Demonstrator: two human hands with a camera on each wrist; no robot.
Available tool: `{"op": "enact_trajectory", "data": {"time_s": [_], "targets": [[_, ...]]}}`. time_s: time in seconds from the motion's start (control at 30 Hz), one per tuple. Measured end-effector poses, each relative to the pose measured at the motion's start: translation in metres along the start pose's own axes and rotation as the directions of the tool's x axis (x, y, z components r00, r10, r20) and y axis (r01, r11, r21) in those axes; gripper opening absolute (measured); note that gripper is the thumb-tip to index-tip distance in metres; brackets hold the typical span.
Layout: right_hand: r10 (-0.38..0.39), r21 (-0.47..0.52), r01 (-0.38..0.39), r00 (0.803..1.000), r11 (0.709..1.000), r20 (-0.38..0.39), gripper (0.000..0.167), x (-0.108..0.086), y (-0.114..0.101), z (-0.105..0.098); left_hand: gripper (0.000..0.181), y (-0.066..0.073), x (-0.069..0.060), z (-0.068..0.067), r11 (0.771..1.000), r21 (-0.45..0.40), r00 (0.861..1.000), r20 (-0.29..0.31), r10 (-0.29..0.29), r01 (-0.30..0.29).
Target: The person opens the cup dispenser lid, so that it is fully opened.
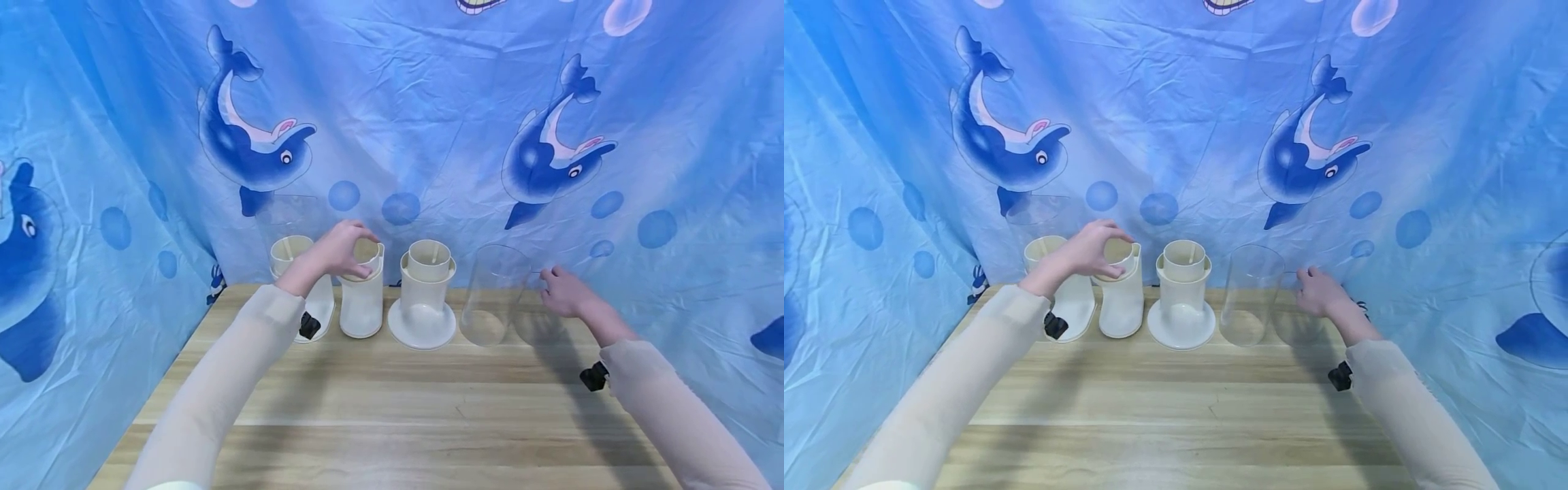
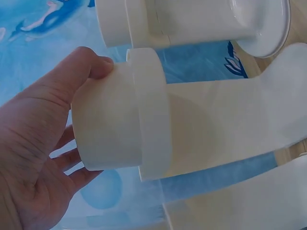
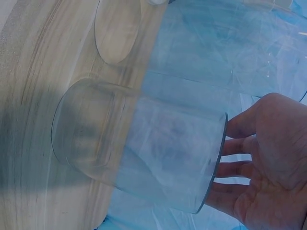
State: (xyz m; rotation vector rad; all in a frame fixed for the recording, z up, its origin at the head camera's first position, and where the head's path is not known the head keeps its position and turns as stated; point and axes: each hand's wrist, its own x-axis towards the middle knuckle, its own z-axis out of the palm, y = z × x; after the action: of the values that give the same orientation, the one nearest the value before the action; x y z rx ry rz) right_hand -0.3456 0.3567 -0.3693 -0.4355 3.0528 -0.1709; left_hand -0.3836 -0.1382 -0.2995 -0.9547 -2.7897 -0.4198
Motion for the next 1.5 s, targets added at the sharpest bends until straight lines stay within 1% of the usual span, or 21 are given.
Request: {"op": "enact_trajectory", "data": {"time_s": [0.2, 0.3, 0.4, 0.5, 0.6, 0.67, 0.73, 0.83, 0.9, 0.97, 1.03, 1.1, 1.2, 1.23, 1.3, 1.37, 1.5], "targets": [[0.004, 0.004, -0.004, 1.000, 1.000, 0.001, 0.052, 0.001, -0.002, 0.003, 0.062, -0.011, 0.007, 0.009, 0.999, -0.018, 0.999, 0.008, -0.031, 0.031], [0.000, -0.004, 0.000, 1.000, 1.000, -0.002, 0.051, 0.003, -0.002, 0.004, 0.064, -0.015, 0.009, 0.012, 0.999, -0.021, 0.999, 0.007, -0.037, 0.037], [0.000, -0.002, 0.000, 1.000, 1.000, -0.008, 0.050, 0.003, -0.002, 0.003, 0.065, -0.017, 0.011, 0.013, 0.999, -0.028, 0.999, 0.003, -0.040, 0.040], [-0.001, -0.001, 0.001, 1.000, 1.000, -0.010, 0.051, 0.002, -0.002, 0.002, 0.065, -0.017, 0.012, 0.014, 0.997, -0.042, 0.998, 0.003, -0.057, 0.057], [-0.005, 0.004, 0.005, 1.000, 1.000, -0.007, 0.052, 0.004, -0.002, 0.001, 0.066, -0.016, 0.010, 0.012, 0.996, -0.055, 0.998, -0.002, -0.071, 0.070], [-0.008, 0.004, 0.008, 1.000, 1.000, -0.004, 0.052, 0.005, -0.002, -0.001, 0.068, -0.014, 0.008, 0.008, 0.996, -0.059, 0.998, -0.017, -0.068, 0.067], [-0.012, 0.007, 0.012, 1.000, 1.000, 0.003, 0.051, 0.006, -0.001, -0.002, 0.069, -0.011, 0.004, 0.001, 0.996, -0.065, 0.997, -0.049, -0.063, 0.060], [-0.025, 0.013, 0.025, 1.000, 1.000, 0.008, 0.048, 0.006, 0.001, -0.006, 0.069, -0.002, -0.003, -0.013, 0.996, -0.079, 0.991, -0.122, -0.055, 0.046], [-0.030, 0.020, 0.030, 0.999, 0.999, 0.015, 0.047, 0.007, 0.002, -0.008, 0.068, 0.004, -0.012, -0.024, 0.996, -0.087, 0.982, -0.183, -0.052, 0.036], [-0.033, 0.018, 0.033, 0.999, 0.999, 0.019, 0.046, 0.007, 0.004, -0.010, 0.067, 0.009, -0.020, -0.036, 0.996, -0.088, 0.967, -0.251, -0.038, 0.017], [-0.032, 0.016, 0.031, 0.999, 0.999, 0.022, 0.046, 0.007, 0.006, -0.010, 0.067, 0.011, -0.029, -0.048, 0.997, -0.074, 0.944, -0.330, -0.023, -0.002], [-0.029, 0.014, 0.029, 0.999, 0.999, 0.021, 0.046, 0.008, 0.008, -0.011, 0.068, 0.007, -0.037, -0.058, 0.998, -0.053, 0.909, -0.416, -0.006, -0.017], [-0.033, 0.002, 0.033, 0.999, 0.999, 0.005, 0.046, 0.008, 0.009, -0.010, 0.070, -0.005, -0.051, -0.071, 1.000, -0.025, 0.846, -0.533, -0.005, -0.010], [-0.033, -0.001, 0.033, 0.999, 0.999, 0.003, 0.046, 0.008, 0.008, -0.010, 0.071, -0.011, -0.056, -0.074, 1.000, -0.022, 0.826, -0.564, -0.011, -0.002], [-0.036, -0.010, 0.036, 0.999, 0.999, -0.005, 0.046, 0.009, 0.009, -0.009, 0.075, -0.022, -0.066, -0.079, 0.999, -0.030, 0.792, -0.609, -0.035, 0.021], [-0.036, -0.013, 0.036, 0.999, 0.999, -0.009, 0.046, 0.009, 0.008, -0.009, 0.080, -0.032, -0.075, -0.081, 0.998, -0.046, 0.770, -0.635, -0.065, 0.047], [-0.039, -0.010, 0.039, 0.999, 0.999, -0.011, 0.044, 0.008, 0.006, -0.009, 0.088, -0.051, -0.091, -0.080, 0.990, -0.087, 0.746, -0.650, -0.143, 0.114]]}}
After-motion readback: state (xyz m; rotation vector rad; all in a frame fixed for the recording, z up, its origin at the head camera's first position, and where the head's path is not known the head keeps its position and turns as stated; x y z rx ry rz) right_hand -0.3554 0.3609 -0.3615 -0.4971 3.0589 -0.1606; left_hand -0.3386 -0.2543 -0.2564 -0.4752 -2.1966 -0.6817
